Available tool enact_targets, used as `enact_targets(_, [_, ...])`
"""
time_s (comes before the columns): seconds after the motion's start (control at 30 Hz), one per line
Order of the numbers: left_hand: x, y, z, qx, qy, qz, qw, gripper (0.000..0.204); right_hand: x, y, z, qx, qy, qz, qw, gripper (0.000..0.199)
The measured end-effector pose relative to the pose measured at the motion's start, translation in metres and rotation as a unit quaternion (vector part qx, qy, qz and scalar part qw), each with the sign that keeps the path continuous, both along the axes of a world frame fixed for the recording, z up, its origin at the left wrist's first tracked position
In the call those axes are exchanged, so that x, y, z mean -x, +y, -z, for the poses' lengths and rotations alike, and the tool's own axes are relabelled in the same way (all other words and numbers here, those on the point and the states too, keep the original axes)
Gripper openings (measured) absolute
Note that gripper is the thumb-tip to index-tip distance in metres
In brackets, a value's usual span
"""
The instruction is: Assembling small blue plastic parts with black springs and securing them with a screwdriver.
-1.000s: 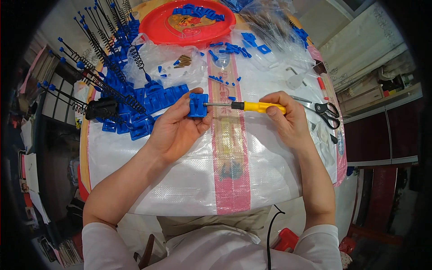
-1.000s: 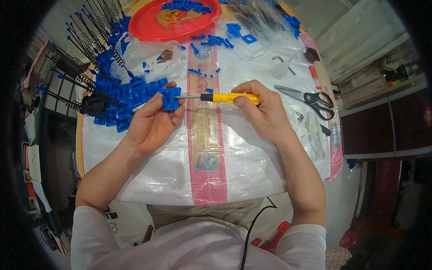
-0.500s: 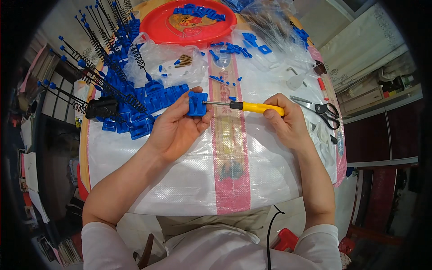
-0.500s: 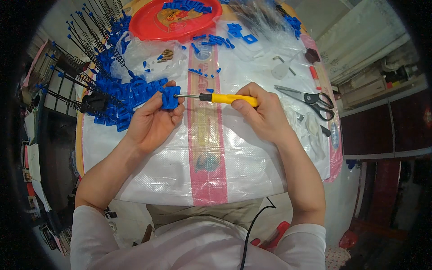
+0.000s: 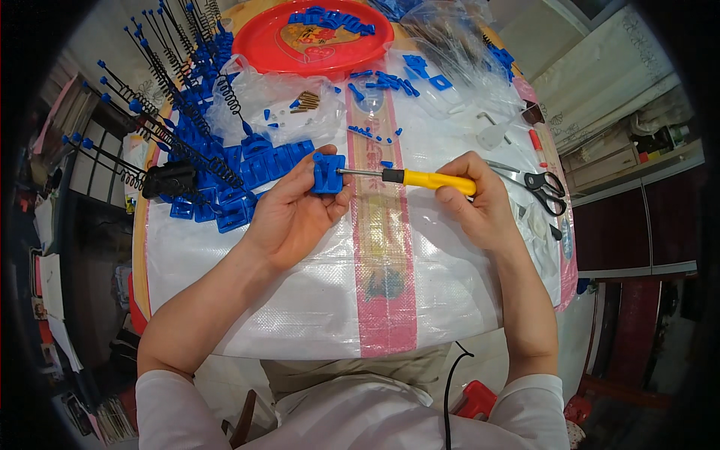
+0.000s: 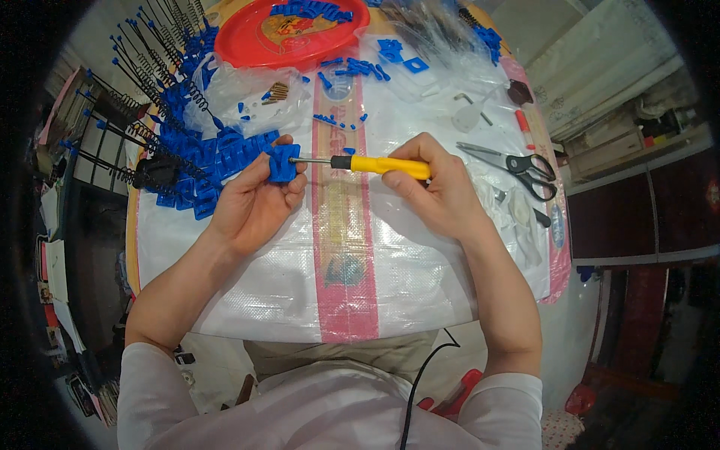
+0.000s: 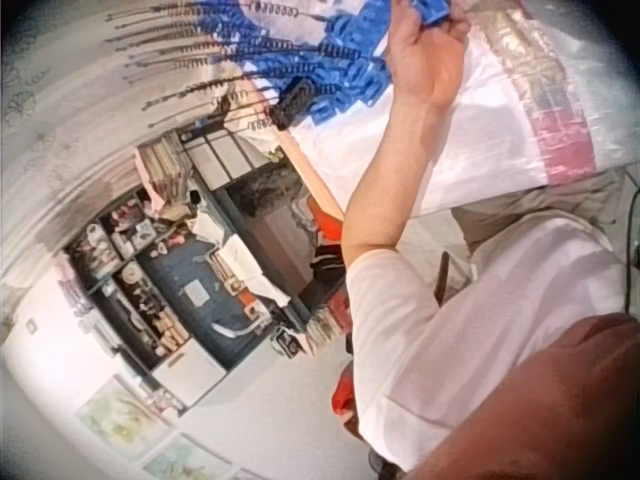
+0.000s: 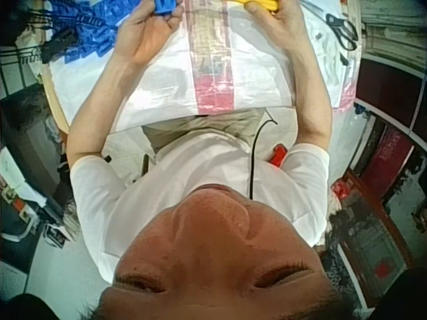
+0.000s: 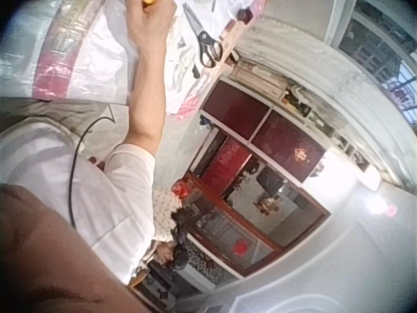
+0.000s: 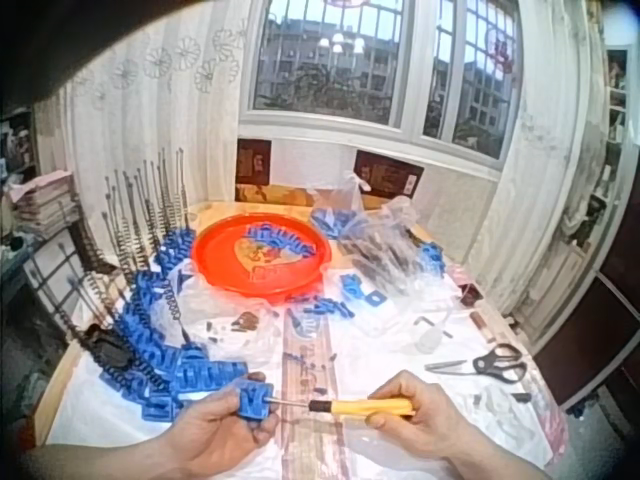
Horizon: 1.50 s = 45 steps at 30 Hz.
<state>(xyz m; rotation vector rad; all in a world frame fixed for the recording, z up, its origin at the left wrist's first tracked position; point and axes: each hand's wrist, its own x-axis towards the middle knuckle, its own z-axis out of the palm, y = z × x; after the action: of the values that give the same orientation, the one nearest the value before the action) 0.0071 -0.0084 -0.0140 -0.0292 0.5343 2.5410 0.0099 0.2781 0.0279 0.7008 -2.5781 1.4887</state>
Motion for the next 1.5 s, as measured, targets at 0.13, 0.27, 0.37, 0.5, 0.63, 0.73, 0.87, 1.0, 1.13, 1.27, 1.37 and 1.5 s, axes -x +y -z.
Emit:
enact_targets(0.13, [0.0, 0.001, -0.002, -0.017, -0.013, 0.001, 1.0, 0.037, 0.0, 0.006, -0.002, -0.05, -0.028, 0.009, 0.998, 0.021])
enact_targets(0.27, [-0.002, 0.003, -0.005, 0.006, -0.023, -0.015, 1.0, 0.037, -0.001, -0.005, 0.001, 0.033, -0.021, 0.004, 0.999, 0.025])
enact_targets(0.37, [-0.003, 0.003, -0.005, 0.013, -0.021, -0.016, 1.0, 0.037, -0.004, -0.006, 0.001, 0.055, -0.038, 0.011, 0.998, 0.029])
enact_targets(0.5, [-0.002, 0.001, -0.003, 0.012, -0.022, -0.015, 1.0, 0.037, -0.003, -0.007, 0.001, 0.077, -0.054, 0.004, 0.996, 0.028])
enact_targets(0.63, [-0.001, 0.004, -0.004, -0.005, 0.005, 0.001, 1.0, 0.036, 0.001, 0.004, -0.003, -0.04, -0.023, 0.028, 0.999, 0.027])
enact_targets(0.73, [-0.001, 0.0, -0.001, -0.003, -0.003, 0.006, 1.0, 0.035, 0.002, -0.001, 0.0, -0.022, -0.034, 0.034, 0.999, 0.027])
enact_targets(0.87, [-0.002, 0.0, -0.002, 0.009, 0.0, 0.0, 1.0, 0.035, -0.004, -0.008, -0.004, 0.026, -0.053, 0.043, 0.997, 0.028])
enact_targets(1.0, [-0.001, -0.001, 0.0, 0.0, -0.004, 0.004, 1.0, 0.036, -0.002, -0.006, 0.0, 0.046, -0.049, 0.037, 0.997, 0.028])
enact_targets(1.13, [0.001, -0.002, 0.004, -0.005, -0.002, 0.007, 1.0, 0.036, 0.0, -0.004, 0.003, 0.03, -0.04, 0.025, 0.998, 0.023])
enact_targets(1.27, [0.0, 0.0, 0.0, 0.001, -0.021, -0.003, 1.0, 0.036, 0.0, -0.003, -0.001, 0.002, -0.037, 0.017, 0.999, 0.022])
enact_targets(1.37, [-0.001, 0.0, -0.001, 0.006, -0.024, -0.009, 1.0, 0.036, 0.0, -0.002, -0.004, -0.021, -0.039, 0.011, 0.999, 0.022])
enact_targets(1.5, [-0.002, 0.002, -0.002, 0.015, -0.024, -0.01, 1.0, 0.036, -0.001, -0.003, -0.004, -0.006, -0.028, 0.017, 0.999, 0.024])
